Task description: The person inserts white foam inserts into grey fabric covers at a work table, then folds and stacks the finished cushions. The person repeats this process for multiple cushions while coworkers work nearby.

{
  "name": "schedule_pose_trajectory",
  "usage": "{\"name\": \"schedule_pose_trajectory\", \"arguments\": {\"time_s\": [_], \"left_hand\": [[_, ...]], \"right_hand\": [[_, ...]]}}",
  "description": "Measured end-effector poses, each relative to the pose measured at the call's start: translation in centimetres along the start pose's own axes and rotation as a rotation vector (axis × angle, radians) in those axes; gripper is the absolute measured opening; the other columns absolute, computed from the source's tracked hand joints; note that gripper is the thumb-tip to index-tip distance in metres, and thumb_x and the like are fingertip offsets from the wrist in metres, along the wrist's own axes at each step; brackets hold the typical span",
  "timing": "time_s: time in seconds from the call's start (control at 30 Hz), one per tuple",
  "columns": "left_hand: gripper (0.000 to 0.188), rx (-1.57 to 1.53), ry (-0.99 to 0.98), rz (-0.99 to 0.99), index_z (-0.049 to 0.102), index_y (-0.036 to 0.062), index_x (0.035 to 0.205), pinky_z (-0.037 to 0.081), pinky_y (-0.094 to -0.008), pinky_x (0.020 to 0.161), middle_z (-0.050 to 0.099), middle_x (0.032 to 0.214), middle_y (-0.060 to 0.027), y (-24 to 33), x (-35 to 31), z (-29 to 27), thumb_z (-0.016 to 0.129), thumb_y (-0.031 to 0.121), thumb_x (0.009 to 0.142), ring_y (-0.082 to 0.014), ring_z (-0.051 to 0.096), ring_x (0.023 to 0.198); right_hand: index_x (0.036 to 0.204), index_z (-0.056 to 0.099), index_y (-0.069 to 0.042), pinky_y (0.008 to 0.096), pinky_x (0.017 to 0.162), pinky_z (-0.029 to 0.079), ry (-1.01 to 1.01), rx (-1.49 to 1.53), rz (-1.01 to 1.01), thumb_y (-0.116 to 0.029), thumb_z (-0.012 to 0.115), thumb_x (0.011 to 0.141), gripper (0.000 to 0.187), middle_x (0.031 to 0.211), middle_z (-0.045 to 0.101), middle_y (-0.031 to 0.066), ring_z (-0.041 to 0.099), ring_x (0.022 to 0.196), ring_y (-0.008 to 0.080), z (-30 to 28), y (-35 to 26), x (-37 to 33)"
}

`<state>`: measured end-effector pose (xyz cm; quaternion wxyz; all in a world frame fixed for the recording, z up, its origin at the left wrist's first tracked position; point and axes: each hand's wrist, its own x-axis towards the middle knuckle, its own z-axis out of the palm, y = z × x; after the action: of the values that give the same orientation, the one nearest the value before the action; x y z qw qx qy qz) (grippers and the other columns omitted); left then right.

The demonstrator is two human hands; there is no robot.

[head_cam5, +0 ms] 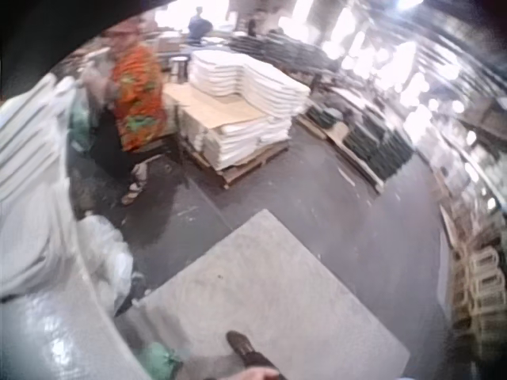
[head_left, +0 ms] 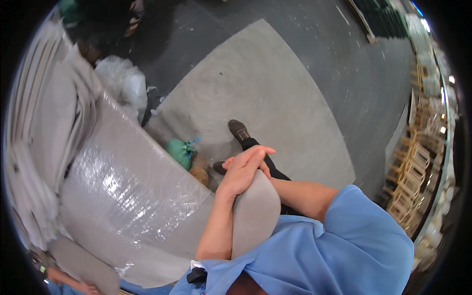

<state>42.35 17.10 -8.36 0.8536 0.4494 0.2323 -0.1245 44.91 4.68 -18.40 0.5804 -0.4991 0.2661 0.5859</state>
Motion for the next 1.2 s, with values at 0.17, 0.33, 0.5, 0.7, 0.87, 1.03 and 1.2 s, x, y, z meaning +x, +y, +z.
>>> {"name": "schedule_pose_trajectory", "arguments": {"time_s": [0.17,0.33,0.5,0.7,0.87,1.03,1.2], "left_hand": [[0.040,-0.217,0.208,0.034,0.060,0.0010,0.137,0.055,-0.0320,0.077,0.072,0.090,-0.0116,-0.5,-0.9,-0.1,0.043,0.029,0.115,-0.0171,0.069,0.083],[0.041,-0.041,0.721,0.227,0.058,-0.0001,0.138,0.054,-0.0318,0.085,0.072,0.101,-0.0098,-0.4,-0.7,-2.4,0.042,0.030,0.116,-0.0165,0.067,0.090],[0.042,-0.026,0.863,0.313,0.058,-0.0001,0.138,0.049,-0.0346,0.095,0.070,0.108,-0.0097,1.2,-0.8,-1.6,0.040,0.031,0.116,-0.0175,0.065,0.102],[0.044,0.095,0.888,0.414,0.055,-0.0010,0.142,0.047,-0.0383,0.101,0.070,0.110,-0.0113,2.1,0.2,-1.1,0.036,0.031,0.117,-0.0201,0.064,0.107],[0.047,0.118,0.864,0.509,0.054,-0.0019,0.142,0.047,-0.0389,0.101,0.070,0.109,-0.0134,2.1,0.8,-1.1,0.036,0.033,0.117,-0.0214,0.064,0.107],[0.051,0.022,0.549,0.511,0.053,-0.0056,0.142,0.050,-0.0402,0.097,0.072,0.102,-0.0171,2.9,0.4,-0.1,0.036,0.036,0.116,-0.0251,0.068,0.098],[0.053,0.045,0.072,0.320,0.060,-0.0054,0.134,0.051,-0.0380,0.100,0.074,0.092,-0.0127,2.7,-2.2,1.1,0.035,0.038,0.117,-0.0181,0.067,0.092]], "right_hand": [[0.109,0.066,-0.010,0.0285,0.070,0.051,0.131,-0.011,-0.164,-0.020,0.061,0.106,0.013,0.087,0.064,0.0002,0.061,0.078,0.0107,-0.2,-1.1,-2.4],[0.124,0.063,-0.003,0.0272,0.082,0.049,0.114,-0.044,-0.622,-0.030,0.050,0.114,0.031,0.095,0.068,0.0022,0.062,0.089,0.0100,-2.3,-4.4,-7.9],[0.126,0.062,0.001,0.0283,0.082,0.051,-0.190,-0.225,-0.690,-0.047,0.045,0.113,0.052,0.102,0.072,0.0085,0.065,0.093,0.0121,2.7,-3.9,-11.4],[0.099,0.068,0.002,0.0277,0.064,0.050,-0.310,-0.326,-0.482,-0.060,0.039,0.111,0.070,0.078,0.069,0.0105,0.064,0.068,0.0138,2.1,-5.2,-8.1],[0.087,0.067,0.000,0.0286,0.059,0.049,-0.355,-0.308,-0.234,-0.067,0.034,0.109,0.078,0.064,0.066,0.0092,0.062,0.059,0.0148,2.3,-5.9,-6.0],[0.095,0.067,-0.003,0.0293,0.055,0.047,-0.458,-0.002,-0.042,-0.070,0.038,0.107,0.074,0.065,0.062,0.0062,0.060,0.058,0.0139,1.7,-4.9,-4.8],[0.115,0.063,-0.007,0.0273,0.062,0.048,-0.079,0.349,0.063,-0.079,0.039,0.102,0.076,0.071,0.062,0.0040,0.058,0.060,0.0157,4.3,-5.2,-6.6]]}}
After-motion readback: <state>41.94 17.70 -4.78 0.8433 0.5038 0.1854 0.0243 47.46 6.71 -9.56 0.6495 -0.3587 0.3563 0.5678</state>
